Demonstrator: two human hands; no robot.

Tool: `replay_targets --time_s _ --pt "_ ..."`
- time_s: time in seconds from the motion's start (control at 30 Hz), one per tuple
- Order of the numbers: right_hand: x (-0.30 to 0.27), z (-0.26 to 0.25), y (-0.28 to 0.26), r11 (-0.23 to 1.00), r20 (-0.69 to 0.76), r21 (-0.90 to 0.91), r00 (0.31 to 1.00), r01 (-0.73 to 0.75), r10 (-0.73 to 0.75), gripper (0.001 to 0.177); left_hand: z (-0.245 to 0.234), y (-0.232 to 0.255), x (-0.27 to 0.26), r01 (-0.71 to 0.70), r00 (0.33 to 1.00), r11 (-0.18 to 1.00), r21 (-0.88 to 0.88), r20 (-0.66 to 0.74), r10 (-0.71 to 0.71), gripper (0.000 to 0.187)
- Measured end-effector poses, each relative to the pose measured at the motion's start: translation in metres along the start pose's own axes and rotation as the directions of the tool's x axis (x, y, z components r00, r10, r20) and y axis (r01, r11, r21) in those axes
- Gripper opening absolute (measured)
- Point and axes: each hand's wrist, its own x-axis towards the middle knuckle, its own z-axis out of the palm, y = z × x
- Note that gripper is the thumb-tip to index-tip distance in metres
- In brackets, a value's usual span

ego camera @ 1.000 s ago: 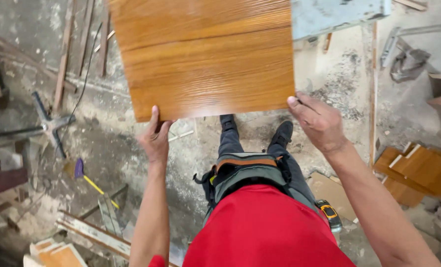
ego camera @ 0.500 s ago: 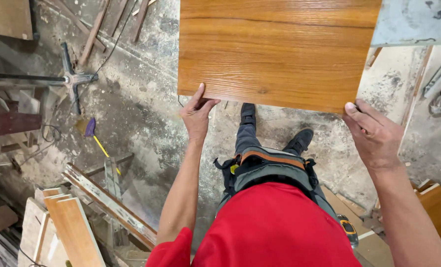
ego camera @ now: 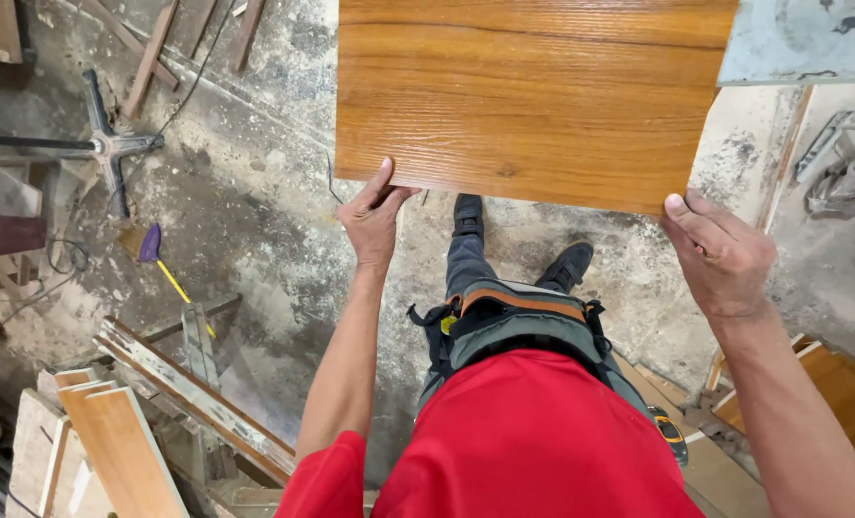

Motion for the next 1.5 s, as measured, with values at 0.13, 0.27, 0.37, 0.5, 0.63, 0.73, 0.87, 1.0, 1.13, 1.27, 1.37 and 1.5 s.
replay_targets --time_s 0.13,0.27,0.37,0.5,0.63,0.73,0.87,1.0,1.13,1.27,1.37,1.5 --pt "-0.003 0.003 0.002 1.000 -0.011 0.014 1.000 -0.009 0.010 0.015 0.003 0.001 -0.001 -0.013 1.000 0.997 -0.070 -0.022 0.012 0.043" --pt "-0.003 0.003 0.004 1.000 -0.002 0.005 1.000 0.008 -0.008 0.015 0.003 -0.003 -0.003 -0.016 1.000 0.995 -0.095 -0.028 0.013 0.042" --pt "0.001 0.001 -0.001 1.000 -0.003 -0.003 1.000 0.017 -0.017 0.012 0.002 0.001 -0.007 -0.024 0.999 0.999 -0.041 -0.032 0.023 0.042" --pt "0.010 -0.003 -0.009 0.999 -0.034 0.023 0.999 -0.024 0.024 0.011 0.002 0.007 -0.007 -0.016 1.000 0.998 0.063 -0.012 0.017 0.042" --pt "0.016 -0.010 -0.016 0.998 0.000 0.022 0.998 -0.061 0.061 0.022 0.002 0.005 -0.010 -0.008 1.000 1.000 -0.015 -0.011 0.007 0.041" --pt "0.020 -0.008 -0.020 0.996 -0.015 0.046 0.997 -0.070 0.071 0.017 0.000 0.004 -0.008 -0.021 1.000 1.000 -0.006 -0.007 0.021 0.043" --pt "0.022 -0.009 -0.026 0.999 -0.028 -0.037 0.999 -0.024 0.023 0.016 0.002 0.008 -0.009 -0.020 0.999 1.000 0.023 -0.033 0.020 0.041" --pt "0.022 -0.007 -0.025 0.997 -0.017 -0.073 0.999 -0.034 0.033 0.015 -0.001 0.002 -0.009 0.002 1.000 0.999 -0.041 -0.026 -0.003 0.042" --pt "0.018 0.000 -0.021 0.997 -0.077 -0.068 0.997 -0.021 0.016 0.012 0.005 0.014 -0.009 -0.060 0.998 0.998 0.017 -0.009 0.060 0.041" --pt "0.020 -0.002 -0.022 0.996 -0.056 -0.077 0.998 -0.034 0.030 0.019 0.002 0.010 -0.009 -0.017 1.000 1.000 -0.006 -0.025 0.016 0.043" --pt "0.023 -0.006 -0.022 0.998 -0.052 -0.062 0.999 -0.008 0.004 0.025 0.004 0.010 -0.007 -0.008 0.999 1.000 -0.015 -0.033 0.007 0.042" --pt "0.023 -0.008 -0.019 0.999 -0.032 0.041 0.999 -0.030 0.031 0.024 0.004 0.005 -0.009 -0.027 0.997 0.998 -0.049 -0.067 0.024 0.041"
